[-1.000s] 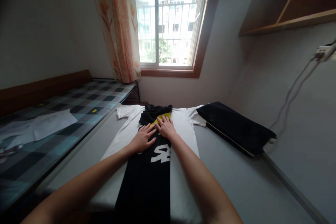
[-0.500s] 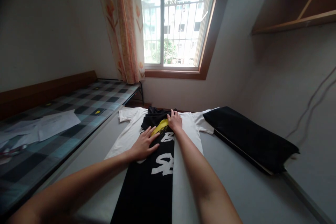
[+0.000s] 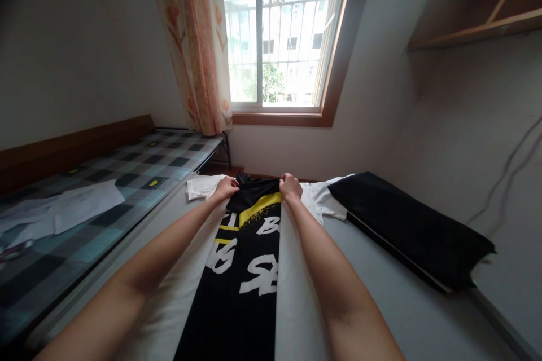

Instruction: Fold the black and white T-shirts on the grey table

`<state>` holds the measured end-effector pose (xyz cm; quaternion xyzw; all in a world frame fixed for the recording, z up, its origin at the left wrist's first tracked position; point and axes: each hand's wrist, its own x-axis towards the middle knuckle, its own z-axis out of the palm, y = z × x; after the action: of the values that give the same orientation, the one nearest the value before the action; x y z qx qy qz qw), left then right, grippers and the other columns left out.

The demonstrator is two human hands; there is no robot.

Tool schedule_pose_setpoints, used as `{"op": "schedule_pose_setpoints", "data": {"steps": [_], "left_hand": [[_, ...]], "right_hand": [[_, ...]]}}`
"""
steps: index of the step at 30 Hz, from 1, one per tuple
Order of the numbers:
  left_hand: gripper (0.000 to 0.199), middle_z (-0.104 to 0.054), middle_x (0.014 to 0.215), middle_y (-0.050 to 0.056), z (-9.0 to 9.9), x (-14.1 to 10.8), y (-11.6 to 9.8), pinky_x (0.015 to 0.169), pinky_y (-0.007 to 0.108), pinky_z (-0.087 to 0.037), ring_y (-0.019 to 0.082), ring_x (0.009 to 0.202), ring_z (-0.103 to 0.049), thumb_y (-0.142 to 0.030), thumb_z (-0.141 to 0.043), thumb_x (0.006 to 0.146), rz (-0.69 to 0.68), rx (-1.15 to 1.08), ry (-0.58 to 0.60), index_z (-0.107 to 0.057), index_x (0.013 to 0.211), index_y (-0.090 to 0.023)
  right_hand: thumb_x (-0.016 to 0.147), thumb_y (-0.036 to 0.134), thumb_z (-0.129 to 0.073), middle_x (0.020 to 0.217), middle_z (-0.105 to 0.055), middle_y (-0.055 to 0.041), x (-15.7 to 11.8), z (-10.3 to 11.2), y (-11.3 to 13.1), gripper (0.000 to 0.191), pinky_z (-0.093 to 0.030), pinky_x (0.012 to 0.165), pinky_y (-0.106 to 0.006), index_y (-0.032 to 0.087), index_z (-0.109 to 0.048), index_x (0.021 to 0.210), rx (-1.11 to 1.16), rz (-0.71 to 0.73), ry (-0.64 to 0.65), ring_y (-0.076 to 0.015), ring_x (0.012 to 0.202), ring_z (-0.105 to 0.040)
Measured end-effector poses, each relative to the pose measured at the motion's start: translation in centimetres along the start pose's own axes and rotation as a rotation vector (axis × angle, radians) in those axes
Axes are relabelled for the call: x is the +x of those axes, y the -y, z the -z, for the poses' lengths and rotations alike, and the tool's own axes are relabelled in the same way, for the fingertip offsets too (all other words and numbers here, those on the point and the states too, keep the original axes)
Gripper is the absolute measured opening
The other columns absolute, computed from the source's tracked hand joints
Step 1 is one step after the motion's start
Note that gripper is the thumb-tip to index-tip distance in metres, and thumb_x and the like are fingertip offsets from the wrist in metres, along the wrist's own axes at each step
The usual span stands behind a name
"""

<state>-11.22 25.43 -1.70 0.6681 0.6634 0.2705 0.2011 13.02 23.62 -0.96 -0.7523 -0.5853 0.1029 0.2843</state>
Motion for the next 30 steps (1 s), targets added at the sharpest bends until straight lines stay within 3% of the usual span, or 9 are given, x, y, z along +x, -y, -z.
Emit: {"op": "schedule_pose_setpoints", "data": {"steps": [2,6,10,15,17,20,23,26,30], "left_hand": [[0.015,-0.074,0.092,0.007,-0.6,0.0,-0.4,0.085,0.027,-0.047,0.023,0.095,-0.067,-0.011,-0.066,0.068,-0.049,0.05,-0.007,-0.072,0.081,-0.018],[0.02,-0.073,0.098,0.011,-1.1,0.0,-0.4,0.088,0.03,-0.046,0.024,0.099,-0.065,-0.012,-0.058,0.076,-0.068,0.126,-0.088,-0.073,0.087,-0.018],[0.021,-0.072,0.095,0.01,-0.8,0.4,0.1,0.083,0.029,-0.048,0.024,0.095,-0.066,-0.014,-0.057,0.078,-0.067,0.16,-0.113,-0.073,0.091,-0.017],[0.025,-0.066,0.108,0.013,-1.2,-0.4,-0.6,0.089,0.032,-0.047,0.025,0.104,-0.062,-0.016,-0.056,0.081,-0.077,0.199,-0.173,-0.069,0.102,-0.016],[0.031,-0.06,0.122,0.013,-1.8,-1.2,-0.7,0.098,0.035,-0.044,0.025,0.116,-0.056,-0.018,-0.053,0.084,-0.186,0.229,-0.208,-0.065,0.113,-0.017],[0.041,-0.052,0.14,0.01,-2.5,-2.3,-0.1,0.11,0.041,-0.034,0.025,0.131,-0.044,-0.026,-0.046,0.091,-0.443,0.298,-0.026,-0.056,0.13,-0.021],[0.05,-0.039,0.153,0.007,-2.5,-2.7,1.2,0.115,0.048,-0.023,0.026,0.142,-0.03,-0.038,-0.038,0.096,-0.503,0.377,0.193,-0.043,0.144,-0.023],[0.058,-0.03,0.157,0.008,-2.0,-2.8,2.3,0.117,0.047,-0.018,0.026,0.146,-0.022,-0.046,-0.033,0.097,-0.475,0.411,0.21,-0.034,0.149,-0.021],[0.062,-0.027,0.158,0.008,-1.3,-3.7,3.1,0.118,0.046,-0.019,0.029,0.146,-0.022,-0.05,-0.033,0.097,-0.467,0.423,0.187,-0.033,0.15,-0.02]], "right_hand": [[0.091,0.027,-0.05,0.096,-0.07,-0.0101,0.0,-0.1,-0.2,0.022,-0.045,0.078,-0.03,0.021,-0.068,0.099,0.012,0.014,-0.049,-0.0235,0.094,-0.064],[0.092,0.023,-0.045,0.1,-0.069,-0.0119,-0.3,-0.9,-0.5,0.027,-0.045,0.082,-0.03,0.017,-0.066,0.107,0.05,0.107,-0.105,-0.0224,0.095,-0.063],[0.095,0.035,-0.041,0.125,-0.059,-0.0147,-1.5,-2.2,0.5,0.041,-0.04,0.097,-0.035,0.017,-0.059,0.126,-0.018,0.298,-0.163,-0.0249,0.115,-0.054],[0.095,0.059,-0.027,0.157,-0.028,-0.0085,-3.5,-4.4,2.9,0.06,-0.011,0.114,-0.055,0.028,-0.049,0.141,-0.252,0.373,0.033,-0.0318,0.145,-0.015],[0.095,0.063,-0.02,0.16,-0.021,-0.0081,-3.7,-5.1,3.5,0.067,-0.002,0.114,-0.057,0.027,-0.042,0.146,-0.307,0.361,0.156,-0.0309,0.147,-0.008],[0.093,0.066,-0.015,0.16,-0.019,-0.009,-3.2,-5.5,3.5,0.072,0.0,0.115,-0.055,0.026,-0.03,0.152,-0.342,0.362,0.322,-0.0275,0.148,-0.009],[0.094,0.065,-0.014,0.161,-0.016,-0.0075,-2.4,-5.3,3.0,0.071,0.001,0.116,-0.052,0.027,-0.027,0.153,-0.359,0.378,0.354,-0.0244,0.148,-0.007],[0.095,0.063,-0.013,0.161,-0.014,-0.0089,-2.4,-5.0,2.7,0.07,0.0,0.116,-0.051,0.025,-0.027,0.153,-0.372,0.359,0.317,-0.024,0.148,-0.005],[0.096,0.062,-0.014,0.162,-0.012,-0.01,-3.7,-4.5,2.3,0.07,0.001,0.116,-0.052,0.024,-0.03,0.152,-0.388,0.412,0.26,-0.0262,0.148,-0.004]]}}
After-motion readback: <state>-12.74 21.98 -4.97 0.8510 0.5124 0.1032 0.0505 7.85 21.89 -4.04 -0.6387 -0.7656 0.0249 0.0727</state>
